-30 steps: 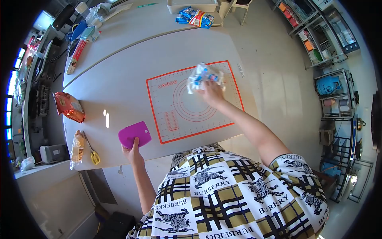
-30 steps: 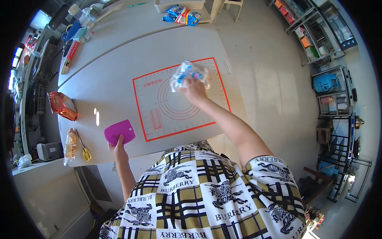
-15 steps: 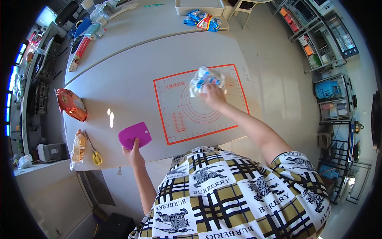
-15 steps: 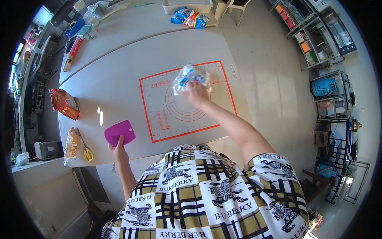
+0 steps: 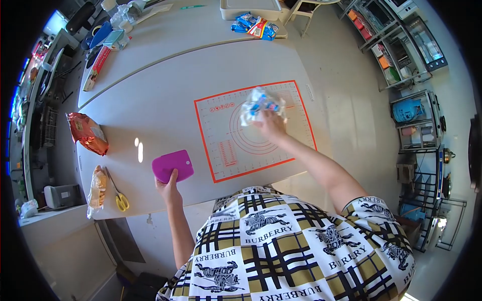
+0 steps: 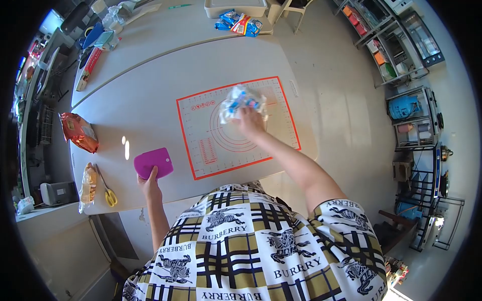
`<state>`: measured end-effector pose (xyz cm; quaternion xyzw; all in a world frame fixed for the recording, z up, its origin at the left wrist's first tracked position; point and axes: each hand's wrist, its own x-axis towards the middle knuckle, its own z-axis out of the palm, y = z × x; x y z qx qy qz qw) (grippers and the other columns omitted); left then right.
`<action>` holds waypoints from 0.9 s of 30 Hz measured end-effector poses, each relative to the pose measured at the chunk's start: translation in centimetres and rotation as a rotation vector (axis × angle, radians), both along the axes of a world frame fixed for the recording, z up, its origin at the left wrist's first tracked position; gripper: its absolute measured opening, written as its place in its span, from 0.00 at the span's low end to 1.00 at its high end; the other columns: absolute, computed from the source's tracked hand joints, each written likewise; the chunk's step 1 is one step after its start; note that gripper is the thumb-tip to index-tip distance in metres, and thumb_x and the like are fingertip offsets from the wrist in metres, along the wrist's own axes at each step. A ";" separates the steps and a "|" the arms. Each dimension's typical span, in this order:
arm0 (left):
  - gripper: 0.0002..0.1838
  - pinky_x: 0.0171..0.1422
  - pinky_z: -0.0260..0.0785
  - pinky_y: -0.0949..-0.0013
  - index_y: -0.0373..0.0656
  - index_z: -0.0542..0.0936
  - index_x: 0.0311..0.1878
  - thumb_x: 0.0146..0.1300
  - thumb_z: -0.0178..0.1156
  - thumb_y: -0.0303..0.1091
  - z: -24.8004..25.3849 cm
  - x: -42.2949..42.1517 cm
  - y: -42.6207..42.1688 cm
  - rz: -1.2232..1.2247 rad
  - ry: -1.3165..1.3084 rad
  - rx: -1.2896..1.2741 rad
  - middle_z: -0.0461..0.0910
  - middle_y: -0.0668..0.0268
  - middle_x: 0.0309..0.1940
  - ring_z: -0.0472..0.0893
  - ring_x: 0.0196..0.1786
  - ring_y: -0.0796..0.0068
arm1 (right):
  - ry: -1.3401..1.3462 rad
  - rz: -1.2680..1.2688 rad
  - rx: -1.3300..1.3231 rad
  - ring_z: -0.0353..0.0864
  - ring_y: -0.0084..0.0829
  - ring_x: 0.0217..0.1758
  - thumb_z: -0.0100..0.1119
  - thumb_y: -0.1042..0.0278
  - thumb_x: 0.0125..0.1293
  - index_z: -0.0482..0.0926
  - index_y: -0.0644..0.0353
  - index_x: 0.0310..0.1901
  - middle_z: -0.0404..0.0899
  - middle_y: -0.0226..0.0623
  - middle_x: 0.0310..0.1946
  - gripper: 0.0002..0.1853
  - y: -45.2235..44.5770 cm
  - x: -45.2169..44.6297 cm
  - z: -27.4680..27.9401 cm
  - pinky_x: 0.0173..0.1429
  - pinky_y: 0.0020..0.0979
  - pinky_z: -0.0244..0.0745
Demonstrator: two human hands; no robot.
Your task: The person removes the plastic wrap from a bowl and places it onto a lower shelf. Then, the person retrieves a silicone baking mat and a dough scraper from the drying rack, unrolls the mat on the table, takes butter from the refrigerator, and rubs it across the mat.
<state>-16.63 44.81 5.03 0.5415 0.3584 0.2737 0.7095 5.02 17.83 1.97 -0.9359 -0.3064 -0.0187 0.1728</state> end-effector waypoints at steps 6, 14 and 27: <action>0.19 0.46 0.67 0.74 0.38 0.69 0.45 0.47 0.59 0.19 0.8 1.4 0.1 -0.051 -0.015 0.001 0.73 0.65 0.37 0.74 0.40 0.75 | 0.074 0.240 0.043 0.71 0.42 0.38 0.52 0.55 0.54 0.69 0.63 0.36 0.70 0.44 0.35 0.17 1.9 -8.7 0.8 0.39 0.41 0.67; 0.18 0.45 0.67 0.74 0.38 0.69 0.44 0.47 0.59 0.19 0.4 -0.1 0.9 -0.006 -0.020 0.044 0.73 0.66 0.36 0.74 0.38 0.76 | -0.004 -0.349 -0.023 0.71 0.43 0.40 0.52 0.55 0.54 0.67 0.62 0.38 0.71 0.47 0.36 0.18 -2.3 7.1 -0.9 0.40 0.42 0.66; 0.20 0.46 0.66 0.74 0.38 0.69 0.44 0.46 0.61 0.20 1.5 3.1 -0.8 -0.108 -0.038 0.025 0.73 0.66 0.36 0.73 0.39 0.77 | -0.124 -0.094 0.149 0.72 0.41 0.37 0.54 0.55 0.51 0.69 0.62 0.35 0.72 0.44 0.34 0.18 9.7 0.6 -2.7 0.39 0.41 0.67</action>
